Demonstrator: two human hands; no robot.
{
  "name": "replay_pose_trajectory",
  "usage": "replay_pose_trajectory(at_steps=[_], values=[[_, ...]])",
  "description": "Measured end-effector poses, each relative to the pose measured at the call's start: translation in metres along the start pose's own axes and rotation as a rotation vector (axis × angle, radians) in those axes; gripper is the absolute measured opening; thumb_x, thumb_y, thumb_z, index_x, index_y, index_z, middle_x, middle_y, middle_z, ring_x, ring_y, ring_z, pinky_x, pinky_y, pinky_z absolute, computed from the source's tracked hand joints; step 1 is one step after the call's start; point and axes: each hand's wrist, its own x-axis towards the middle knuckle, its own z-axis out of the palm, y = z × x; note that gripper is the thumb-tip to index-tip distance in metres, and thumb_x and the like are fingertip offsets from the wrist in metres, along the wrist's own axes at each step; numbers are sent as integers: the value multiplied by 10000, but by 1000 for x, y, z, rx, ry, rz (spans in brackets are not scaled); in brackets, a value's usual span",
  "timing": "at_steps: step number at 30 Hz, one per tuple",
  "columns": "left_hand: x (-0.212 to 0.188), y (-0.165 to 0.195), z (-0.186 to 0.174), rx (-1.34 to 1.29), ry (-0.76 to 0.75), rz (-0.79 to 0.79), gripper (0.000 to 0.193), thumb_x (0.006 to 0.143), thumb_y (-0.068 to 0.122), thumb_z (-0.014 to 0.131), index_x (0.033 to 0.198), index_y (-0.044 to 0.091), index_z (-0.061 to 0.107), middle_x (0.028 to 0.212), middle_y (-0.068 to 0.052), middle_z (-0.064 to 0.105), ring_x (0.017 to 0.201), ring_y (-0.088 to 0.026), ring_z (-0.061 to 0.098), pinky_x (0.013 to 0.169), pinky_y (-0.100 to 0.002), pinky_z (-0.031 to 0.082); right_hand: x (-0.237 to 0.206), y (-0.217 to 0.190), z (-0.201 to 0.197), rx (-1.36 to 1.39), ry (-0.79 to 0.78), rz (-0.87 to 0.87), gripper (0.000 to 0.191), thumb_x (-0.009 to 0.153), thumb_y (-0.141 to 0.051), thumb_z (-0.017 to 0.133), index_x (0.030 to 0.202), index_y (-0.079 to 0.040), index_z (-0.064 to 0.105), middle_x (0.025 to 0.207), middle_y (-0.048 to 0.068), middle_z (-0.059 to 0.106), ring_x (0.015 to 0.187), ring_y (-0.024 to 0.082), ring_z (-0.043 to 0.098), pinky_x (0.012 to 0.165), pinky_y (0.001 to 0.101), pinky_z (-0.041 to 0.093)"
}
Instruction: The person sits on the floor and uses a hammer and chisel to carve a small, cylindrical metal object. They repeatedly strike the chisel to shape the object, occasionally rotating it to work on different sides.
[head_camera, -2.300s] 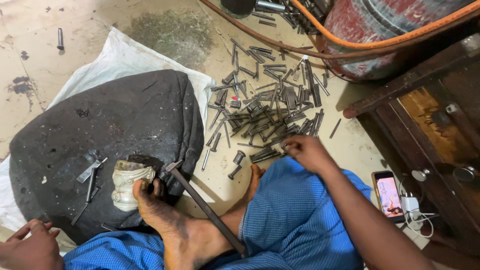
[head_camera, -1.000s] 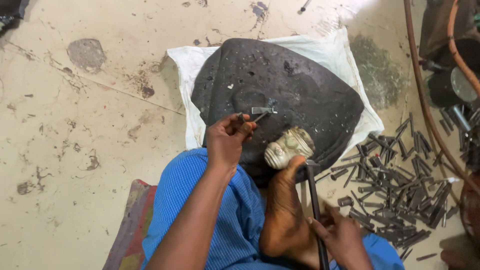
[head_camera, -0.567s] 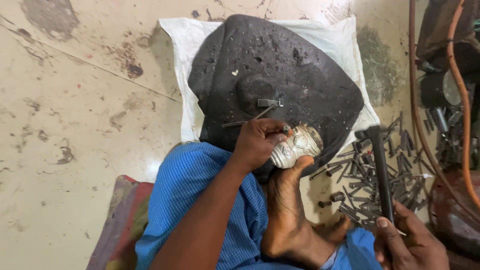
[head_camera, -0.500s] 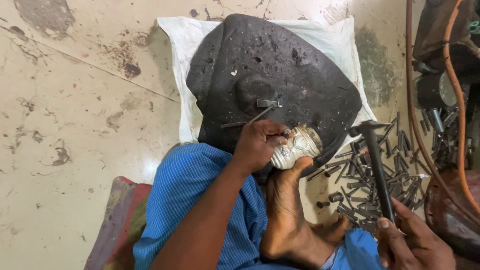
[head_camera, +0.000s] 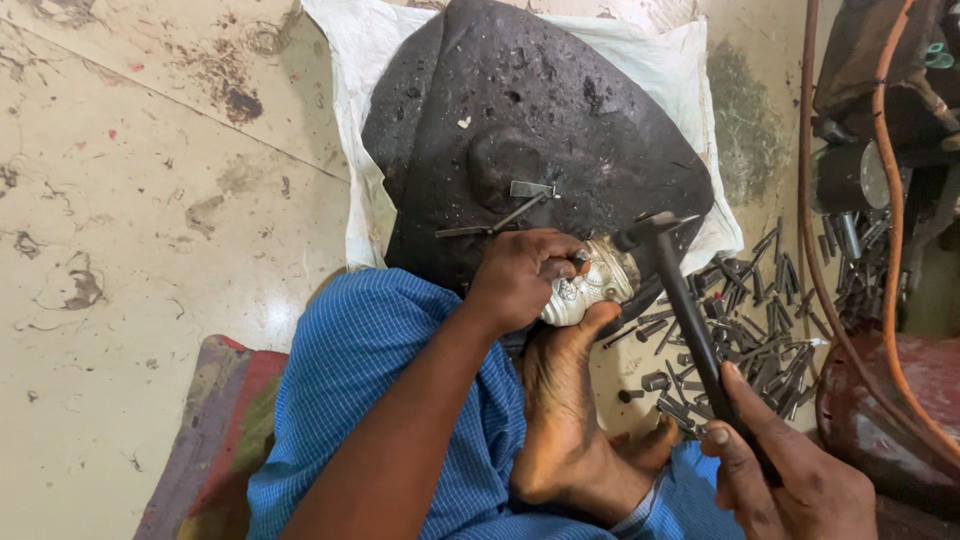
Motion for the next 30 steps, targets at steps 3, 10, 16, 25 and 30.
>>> replay_pose_trajectory(at_steps=[3, 10, 16, 25, 30], values=[[0, -4, 1, 39, 12, 29, 240, 843, -13, 702, 1073, 37, 747, 1084, -126, 777, 951, -244, 779, 843, -323, 606, -2, -8, -3, -77, -10, -28, 573, 960, -270, 698, 1525, -220, 615, 744, 50, 782, 614, 106, 718, 579, 281, 600], [0, -5, -1, 89, -5, 65, 251, 833, -4, 715, 1074, 48, 757, 1112, -134, 773, 959, -255, 775, 845, -332, 601, -9, -17, -1, -95, 13, -57, 571, 940, -236, 723, 1504, -228, 634, 786, 45, 773, 640, 88, 716, 641, 273, 568], [0, -1, -2, 119, -24, -4, 266, 852, 17, 707, 1106, 75, 760, 1136, -123, 769, 970, -247, 774, 846, -338, 599, -10, -11, 3, 25, 82, -159, 522, 924, -184, 726, 1443, -155, 679, 772, 80, 777, 603, 116, 708, 585, 290, 564], [-1, 3, -4, 160, -36, 35, 279, 817, 19, 711, 1085, 70, 769, 1044, -128, 783, 900, -265, 776, 800, -357, 596, -9, -7, 9, 32, 145, -329, 500, 874, -169, 740, 1368, -106, 691, 815, 126, 798, 609, 103, 733, 547, 284, 574], [-2, 0, -4, 115, 17, 88, 276, 829, 8, 698, 1093, 60, 760, 1030, -132, 776, 884, -262, 772, 784, -344, 597, -13, -7, 12, 122, 197, -308, 482, 934, -144, 724, 1411, -80, 697, 782, 90, 774, 597, 112, 691, 537, 260, 570]])
